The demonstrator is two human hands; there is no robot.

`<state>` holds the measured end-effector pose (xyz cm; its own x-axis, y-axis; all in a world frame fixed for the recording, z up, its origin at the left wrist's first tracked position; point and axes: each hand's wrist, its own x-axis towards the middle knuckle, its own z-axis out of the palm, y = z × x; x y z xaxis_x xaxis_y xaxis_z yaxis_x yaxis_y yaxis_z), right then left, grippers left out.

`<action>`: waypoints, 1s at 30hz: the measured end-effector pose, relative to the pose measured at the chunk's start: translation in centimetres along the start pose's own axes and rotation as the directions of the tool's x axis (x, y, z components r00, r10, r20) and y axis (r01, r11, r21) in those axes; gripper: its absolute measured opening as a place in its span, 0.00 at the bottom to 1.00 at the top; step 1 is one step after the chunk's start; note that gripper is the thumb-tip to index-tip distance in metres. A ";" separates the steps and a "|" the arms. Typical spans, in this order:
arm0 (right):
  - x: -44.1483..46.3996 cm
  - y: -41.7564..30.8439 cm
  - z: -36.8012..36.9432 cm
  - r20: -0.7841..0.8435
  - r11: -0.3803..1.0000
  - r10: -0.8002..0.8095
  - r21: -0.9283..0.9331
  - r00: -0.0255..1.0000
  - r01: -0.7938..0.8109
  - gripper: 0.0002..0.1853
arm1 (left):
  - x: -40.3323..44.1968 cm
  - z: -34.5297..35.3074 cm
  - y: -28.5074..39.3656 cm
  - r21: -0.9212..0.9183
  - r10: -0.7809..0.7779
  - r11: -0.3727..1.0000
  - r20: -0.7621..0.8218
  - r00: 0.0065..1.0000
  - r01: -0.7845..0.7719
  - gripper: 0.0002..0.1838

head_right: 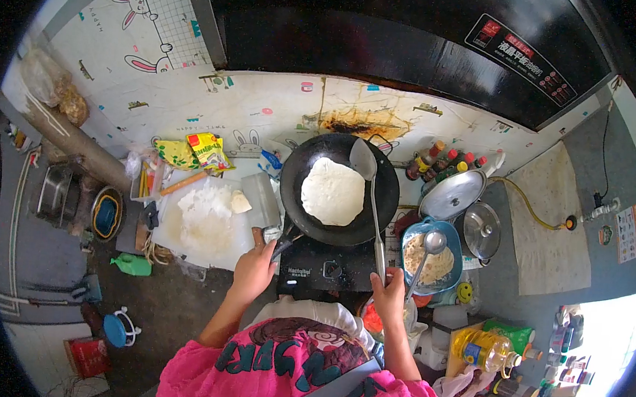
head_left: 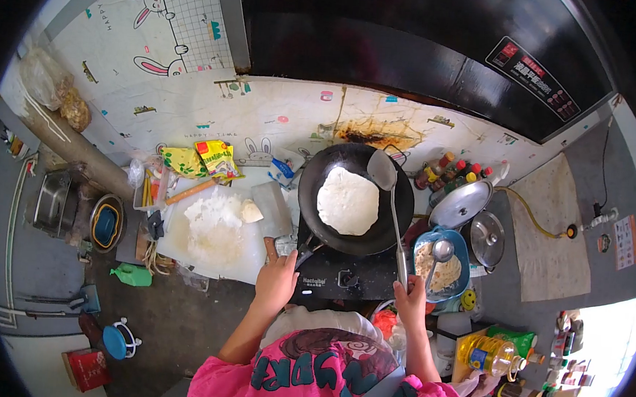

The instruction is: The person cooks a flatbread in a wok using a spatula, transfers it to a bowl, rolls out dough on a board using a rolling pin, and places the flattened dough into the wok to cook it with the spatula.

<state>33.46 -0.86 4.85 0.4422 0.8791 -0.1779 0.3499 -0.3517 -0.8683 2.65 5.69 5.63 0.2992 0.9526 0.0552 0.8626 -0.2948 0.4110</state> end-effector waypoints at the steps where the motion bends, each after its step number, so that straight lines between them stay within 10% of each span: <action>1: 0.1 0.1 0.0 -0.002 1.000 -0.005 -0.010 1.000 0.005 0.17 | 0.0 0.0 0.0 0.002 -0.001 1.000 0.002 1.000 0.001 0.27; 7: 1.0 1.3 -0.1 -0.020 0.996 -0.038 -0.077 0.999 0.036 0.16 | 0.0 0.2 -0.2 0.000 0.005 1.000 -0.007 1.000 -0.005 0.27; 10: 0.9 -0.7 -0.7 0.197 0.882 0.237 0.367 0.951 -0.296 0.14 | 0.0 0.3 -0.2 -0.006 0.001 1.000 0.002 1.000 -0.001 0.27; 13: 1.0 -0.6 -0.5 0.207 0.871 0.211 0.404 0.955 -0.280 0.12 | 0.0 0.4 -0.3 -0.009 0.004 1.000 -0.002 1.000 -0.004 0.27; 30: 1.2 -1.7 -1.7 0.212 0.932 0.232 0.230 0.949 -0.279 0.21 | 0.1 0.1 -0.1 0.000 0.002 1.000 0.020 1.000 -0.002 0.27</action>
<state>34.78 0.27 6.88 0.3259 0.8210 -0.4687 0.0122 -0.4993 -0.8663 2.66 5.85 5.49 0.3092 0.9502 0.0381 0.8621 -0.2969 0.4107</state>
